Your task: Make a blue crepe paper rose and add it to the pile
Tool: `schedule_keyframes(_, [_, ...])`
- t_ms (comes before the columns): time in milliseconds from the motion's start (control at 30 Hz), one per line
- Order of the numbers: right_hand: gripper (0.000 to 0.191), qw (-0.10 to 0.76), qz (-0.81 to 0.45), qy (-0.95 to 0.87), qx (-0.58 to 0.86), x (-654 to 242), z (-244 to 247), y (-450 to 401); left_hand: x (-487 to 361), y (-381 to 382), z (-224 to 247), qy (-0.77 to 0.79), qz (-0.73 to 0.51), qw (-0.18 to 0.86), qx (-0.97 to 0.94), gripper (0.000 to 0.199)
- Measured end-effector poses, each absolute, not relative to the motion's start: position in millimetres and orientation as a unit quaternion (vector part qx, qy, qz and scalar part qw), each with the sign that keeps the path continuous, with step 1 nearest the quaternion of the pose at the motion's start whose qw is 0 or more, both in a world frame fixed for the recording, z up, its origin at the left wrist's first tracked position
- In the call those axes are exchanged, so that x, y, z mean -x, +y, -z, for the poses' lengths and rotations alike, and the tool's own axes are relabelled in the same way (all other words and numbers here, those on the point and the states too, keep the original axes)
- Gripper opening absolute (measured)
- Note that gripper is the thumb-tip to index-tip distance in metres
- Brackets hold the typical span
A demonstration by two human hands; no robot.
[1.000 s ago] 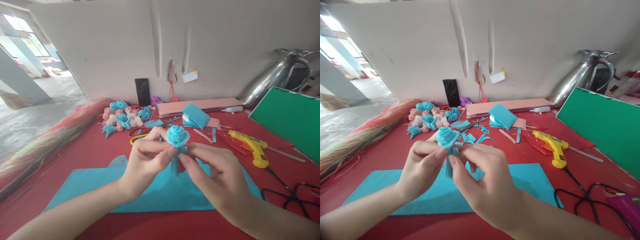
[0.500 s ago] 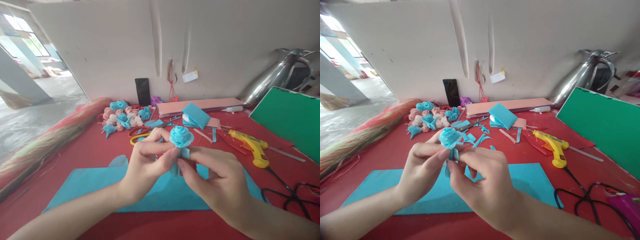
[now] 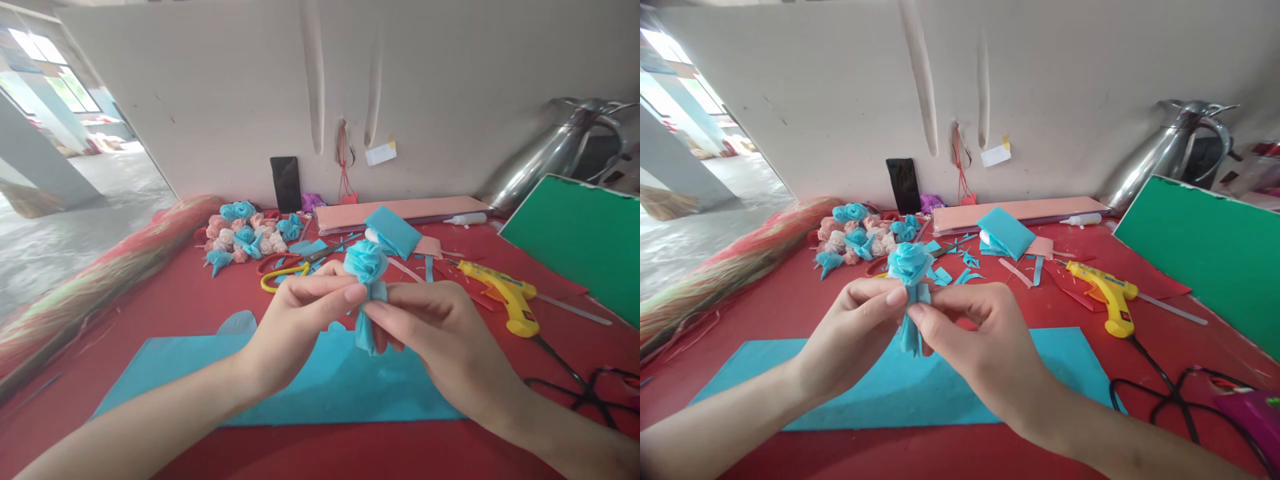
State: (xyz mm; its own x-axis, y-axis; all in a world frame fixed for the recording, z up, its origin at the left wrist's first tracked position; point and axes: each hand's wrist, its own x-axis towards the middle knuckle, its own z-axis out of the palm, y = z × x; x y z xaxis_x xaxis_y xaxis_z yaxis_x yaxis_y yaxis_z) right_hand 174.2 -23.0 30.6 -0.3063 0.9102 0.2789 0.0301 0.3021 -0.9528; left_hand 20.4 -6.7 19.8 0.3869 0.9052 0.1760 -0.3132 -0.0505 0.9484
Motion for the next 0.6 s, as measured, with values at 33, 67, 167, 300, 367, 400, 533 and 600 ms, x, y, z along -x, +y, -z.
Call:
schedule_keyframes(33, [0.03,0.464,-0.485,-0.653,0.352,-174.6,-29.6,-21.7,-19.9,-6.4,-19.7,0.275,-0.475,0.634,-0.544,0.03])
schedule_keyframes(67, [0.03,0.459,-0.5,-0.646,0.348,-175.0,-28.6,-20.1,-19.5,-6.0,-19.6,0.277,-0.469,0.635,-0.548,0.031])
schedule_keyframes(167, [0.03,0.445,-0.551,-0.624,0.331,-176.4,-25.9,-14.6,-18.8,-3.7,-19.1,0.276,-0.453,0.638,-0.559,0.031])
schedule_keyframes(300, [0.032,0.429,-0.611,-0.594,0.301,-178.2,-23.7,-6.5,-19.3,0.9,-17.3,0.275,-0.443,0.64,-0.564,0.032])
schedule_keyframes(367, [0.029,0.423,-0.636,-0.578,0.288,-178.8,-22.2,-2.4,-19.9,3.4,-15.6,0.282,-0.438,0.645,-0.559,0.033])
schedule_keyframes(400, [0.026,0.421,-0.643,-0.572,0.286,-178.7,-21.3,-0.6,-20.2,4.7,-14.7,0.288,-0.439,0.647,-0.553,0.034])
schedule_keyframes(533, [0.025,0.419,-0.645,-0.566,0.297,-176.4,-17.1,4.6,-21.0,8.9,-10.6,0.31,-0.461,0.648,-0.52,0.032])
schedule_keyframes(600, [0.027,0.419,-0.641,-0.565,0.307,-174.7,-15.4,5.3,-20.9,10.5,-8.9,0.307,-0.457,0.654,-0.519,0.031])
